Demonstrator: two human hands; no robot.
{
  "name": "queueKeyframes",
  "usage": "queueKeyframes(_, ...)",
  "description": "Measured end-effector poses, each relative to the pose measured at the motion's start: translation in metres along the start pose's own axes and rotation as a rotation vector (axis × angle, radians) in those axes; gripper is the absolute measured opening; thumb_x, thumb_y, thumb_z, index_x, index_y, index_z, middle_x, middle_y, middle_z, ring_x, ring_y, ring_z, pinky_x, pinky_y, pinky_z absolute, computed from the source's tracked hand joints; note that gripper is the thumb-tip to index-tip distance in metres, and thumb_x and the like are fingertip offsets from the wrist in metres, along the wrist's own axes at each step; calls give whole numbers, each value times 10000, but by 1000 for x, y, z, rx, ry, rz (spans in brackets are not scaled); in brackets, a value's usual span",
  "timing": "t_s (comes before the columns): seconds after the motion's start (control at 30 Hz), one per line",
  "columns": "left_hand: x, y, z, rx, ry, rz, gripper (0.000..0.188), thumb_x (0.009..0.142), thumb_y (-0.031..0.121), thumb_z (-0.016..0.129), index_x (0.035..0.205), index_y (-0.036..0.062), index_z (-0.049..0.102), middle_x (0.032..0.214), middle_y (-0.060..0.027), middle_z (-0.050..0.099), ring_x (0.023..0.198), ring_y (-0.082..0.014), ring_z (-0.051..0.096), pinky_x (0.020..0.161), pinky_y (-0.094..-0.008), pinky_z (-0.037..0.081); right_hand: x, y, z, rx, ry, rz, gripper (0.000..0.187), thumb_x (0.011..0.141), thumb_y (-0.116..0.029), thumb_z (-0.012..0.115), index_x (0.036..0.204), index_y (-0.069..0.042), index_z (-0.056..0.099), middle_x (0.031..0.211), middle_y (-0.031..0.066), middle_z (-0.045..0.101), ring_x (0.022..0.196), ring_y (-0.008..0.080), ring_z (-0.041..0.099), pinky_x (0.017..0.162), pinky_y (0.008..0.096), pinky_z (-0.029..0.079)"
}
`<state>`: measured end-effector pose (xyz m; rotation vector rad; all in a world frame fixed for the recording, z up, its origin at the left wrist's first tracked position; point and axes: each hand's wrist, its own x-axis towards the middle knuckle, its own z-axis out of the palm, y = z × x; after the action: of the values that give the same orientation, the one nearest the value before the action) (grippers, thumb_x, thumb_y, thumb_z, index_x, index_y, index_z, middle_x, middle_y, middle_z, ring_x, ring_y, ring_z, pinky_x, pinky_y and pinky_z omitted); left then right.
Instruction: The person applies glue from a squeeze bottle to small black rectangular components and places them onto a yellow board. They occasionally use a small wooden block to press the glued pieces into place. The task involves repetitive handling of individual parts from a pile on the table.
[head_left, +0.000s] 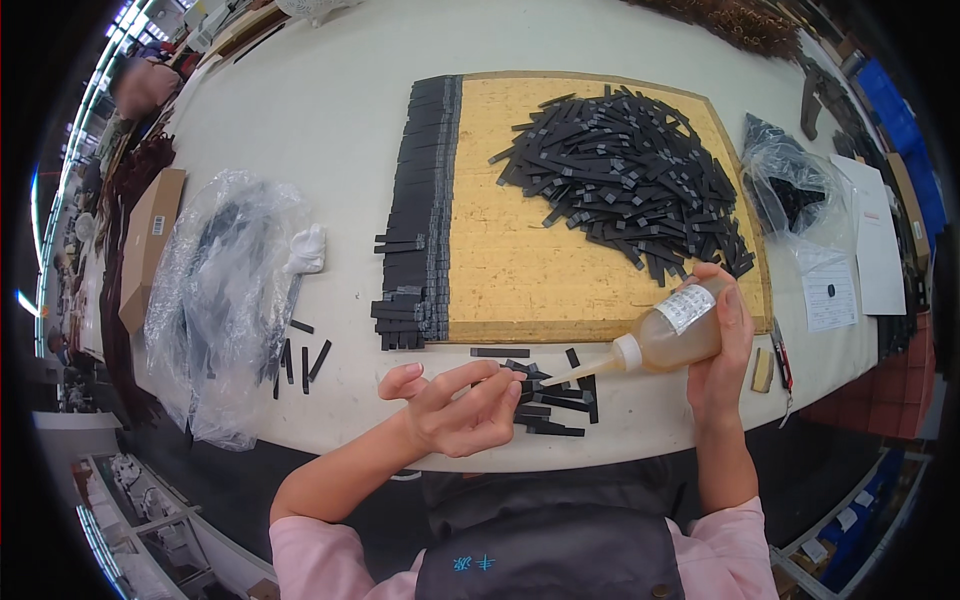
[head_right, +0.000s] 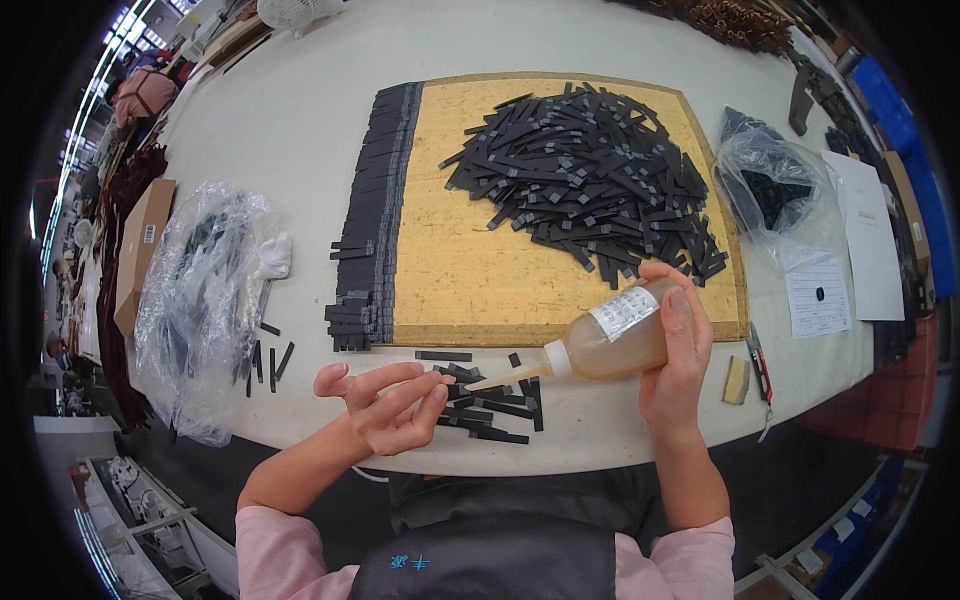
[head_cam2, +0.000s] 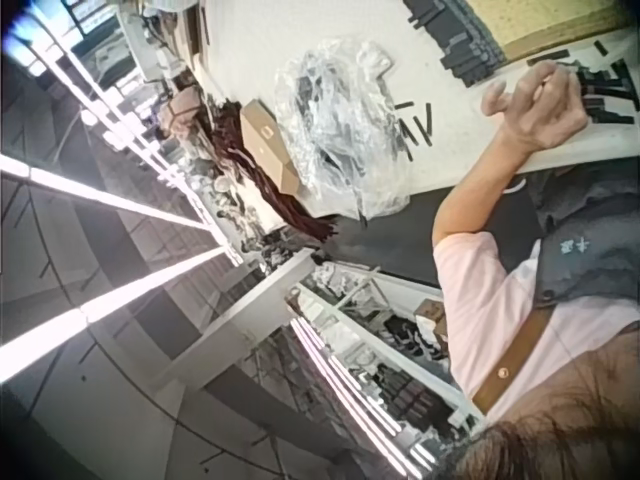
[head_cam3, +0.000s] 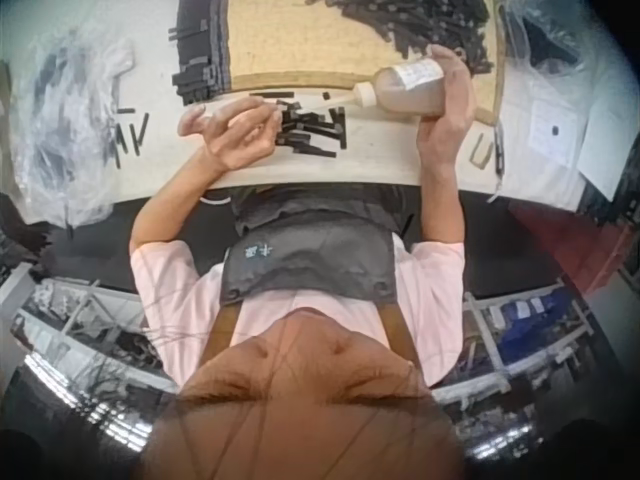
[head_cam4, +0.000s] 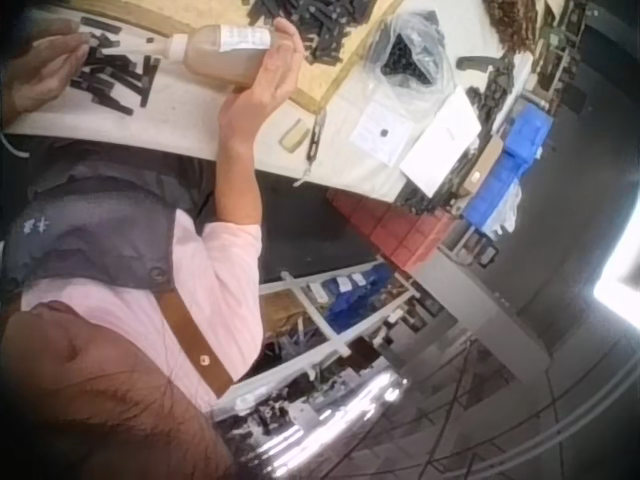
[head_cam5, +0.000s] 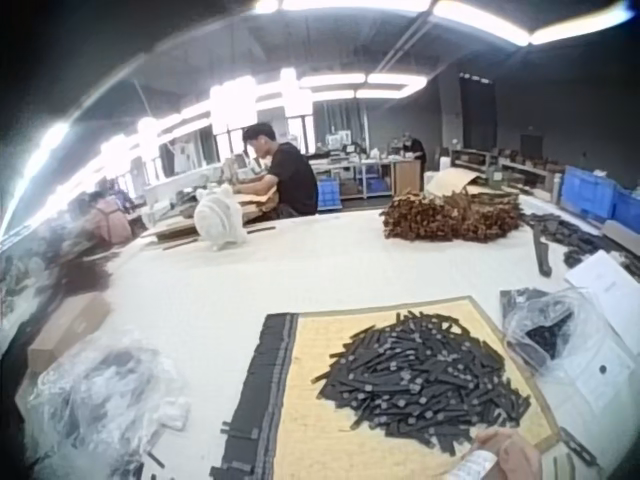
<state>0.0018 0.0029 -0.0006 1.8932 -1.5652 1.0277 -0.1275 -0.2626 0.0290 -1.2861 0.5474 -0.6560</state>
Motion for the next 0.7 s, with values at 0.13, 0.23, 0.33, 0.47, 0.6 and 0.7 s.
queueKeyframes(0.13,-1,-1,-1,0,-14,9,268,830,162,753,797,291,521,904,157,711,883,-63,619,1060,-493,168,-1,-2,3,27,-7,18,410,1035,-371,514,1210,-12,608,1074,55,577,986,105,560,882,240,436)
queueKeyframes(0.23,-2,-2,1,5,-1,21,264,823,175,768,812,295,532,914,157,707,884,-69,621,1061,-496,166,-2,-3,5,26,-1,23,405,1035,-371,517,1205,-16,611,1061,52,583,975,101,564,866,231,442)
queueKeyframes(0.33,4,0,6,13,60,-21,398,756,123,778,678,296,428,815,151,694,845,-54,627,1010,-456,189,0,-3,6,5,8,15,402,1036,-372,519,1203,-19,613,1048,49,590,963,95,569,854,225,446)
queueKeyframes(0.47,4,0,5,18,48,-24,365,762,123,776,703,298,462,801,151,693,848,-54,625,1022,-467,183,-2,-4,8,39,37,31,401,1036,-373,524,1199,-20,618,1038,47,597,959,88,573,846,226,449)
queueKeyframes(0.6,4,1,4,-1,23,-37,350,763,123,777,714,296,477,808,152,693,847,-55,625,1026,-469,181,-2,-4,7,26,21,24,397,1034,-371,530,1193,-19,622,1030,49,600,951,90,580,838,228,455)
queueKeyframes(0.7,5,1,5,10,39,-29,345,764,124,777,716,295,481,813,154,692,846,-55,626,1027,-470,181,-1,-4,5,16,-26,35,386,1029,-359,534,1191,-20,623,1030,49,603,948,91,585,836,230,460)
